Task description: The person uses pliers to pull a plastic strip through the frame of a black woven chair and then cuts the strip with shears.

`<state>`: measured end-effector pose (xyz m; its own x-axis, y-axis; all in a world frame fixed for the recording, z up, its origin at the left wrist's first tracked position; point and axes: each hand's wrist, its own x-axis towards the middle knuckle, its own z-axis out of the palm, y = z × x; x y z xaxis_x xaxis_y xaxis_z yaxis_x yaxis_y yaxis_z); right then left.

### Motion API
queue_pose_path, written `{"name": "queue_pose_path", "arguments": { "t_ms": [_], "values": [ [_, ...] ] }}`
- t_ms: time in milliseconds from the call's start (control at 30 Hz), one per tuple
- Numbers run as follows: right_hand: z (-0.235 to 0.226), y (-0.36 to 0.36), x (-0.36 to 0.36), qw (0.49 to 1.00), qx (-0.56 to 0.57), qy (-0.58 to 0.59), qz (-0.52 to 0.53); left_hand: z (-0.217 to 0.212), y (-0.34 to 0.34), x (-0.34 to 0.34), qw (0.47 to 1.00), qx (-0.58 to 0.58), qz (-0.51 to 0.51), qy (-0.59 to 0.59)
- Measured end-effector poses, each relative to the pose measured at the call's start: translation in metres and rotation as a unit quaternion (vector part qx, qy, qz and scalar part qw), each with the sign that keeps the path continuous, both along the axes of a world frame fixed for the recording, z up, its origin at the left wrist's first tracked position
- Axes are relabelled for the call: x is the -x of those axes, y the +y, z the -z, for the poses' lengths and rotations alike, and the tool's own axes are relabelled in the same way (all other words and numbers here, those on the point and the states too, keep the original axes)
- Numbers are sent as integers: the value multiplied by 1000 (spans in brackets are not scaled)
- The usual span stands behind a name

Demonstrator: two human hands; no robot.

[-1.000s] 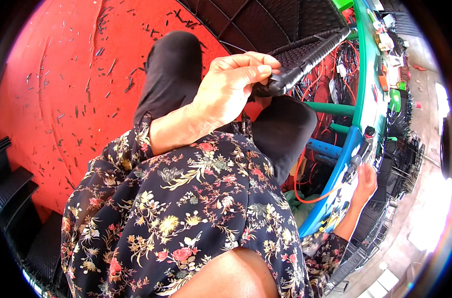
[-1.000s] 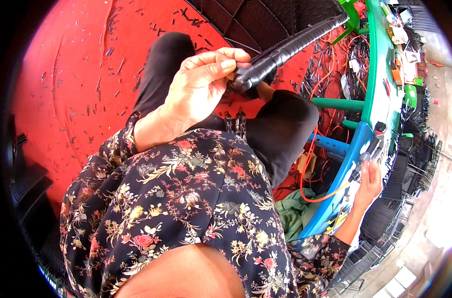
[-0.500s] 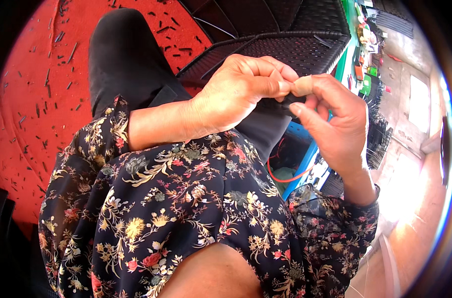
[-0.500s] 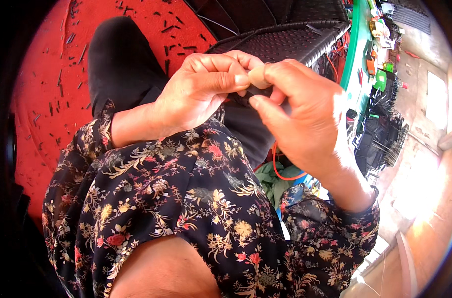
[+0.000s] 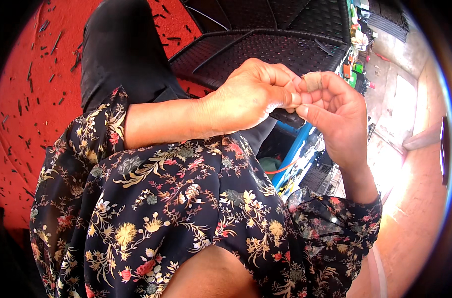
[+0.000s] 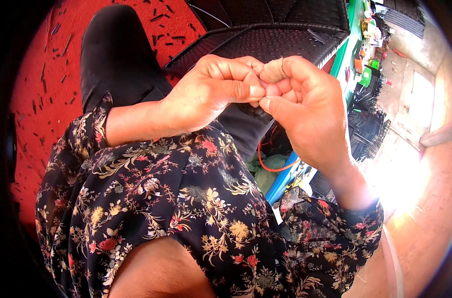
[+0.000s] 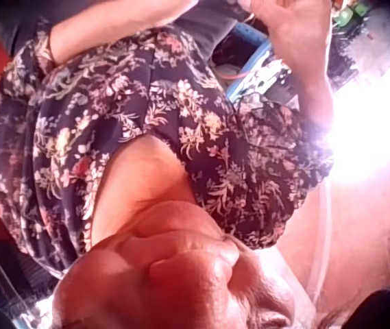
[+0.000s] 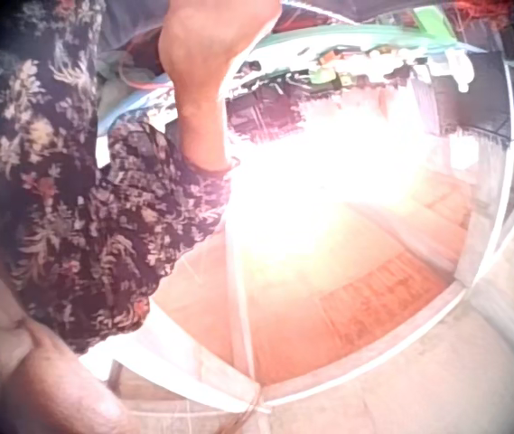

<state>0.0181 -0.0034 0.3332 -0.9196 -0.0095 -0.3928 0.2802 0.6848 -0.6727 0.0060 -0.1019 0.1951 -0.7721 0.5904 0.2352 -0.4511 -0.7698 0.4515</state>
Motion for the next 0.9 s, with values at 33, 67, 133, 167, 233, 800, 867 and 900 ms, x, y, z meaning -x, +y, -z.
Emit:
{"name": "queue_pose_path", "arguments": {
  "t_ms": [33,67,133,167,233,800,867,900],
  "values": [
    [-1,0,-2,1000,-18,9,-4,0,1,0,1000,4,9,-3],
    [-2,0,-6,999,-33,23,-14,0,1,1,1000,2,13,-7],
    [-3,1,-11,996,-71,48,-38,1,3,1,1000,2,7,7],
    [-4,2,-13,993,-91,59,-53,2,4,2,1000,6,-4,26],
    [-4,5,-16,992,-93,69,-57,3,6,2,998,20,-18,55],
    [7,0,-1,998,-10,53,-29,9,-14,24,996,-13,48,75],
    [7,-5,2,997,-33,31,-60,7,-25,33,989,50,69,121],
    [7,-7,4,996,-37,26,-79,6,-32,40,982,79,89,150]
  ]
}}
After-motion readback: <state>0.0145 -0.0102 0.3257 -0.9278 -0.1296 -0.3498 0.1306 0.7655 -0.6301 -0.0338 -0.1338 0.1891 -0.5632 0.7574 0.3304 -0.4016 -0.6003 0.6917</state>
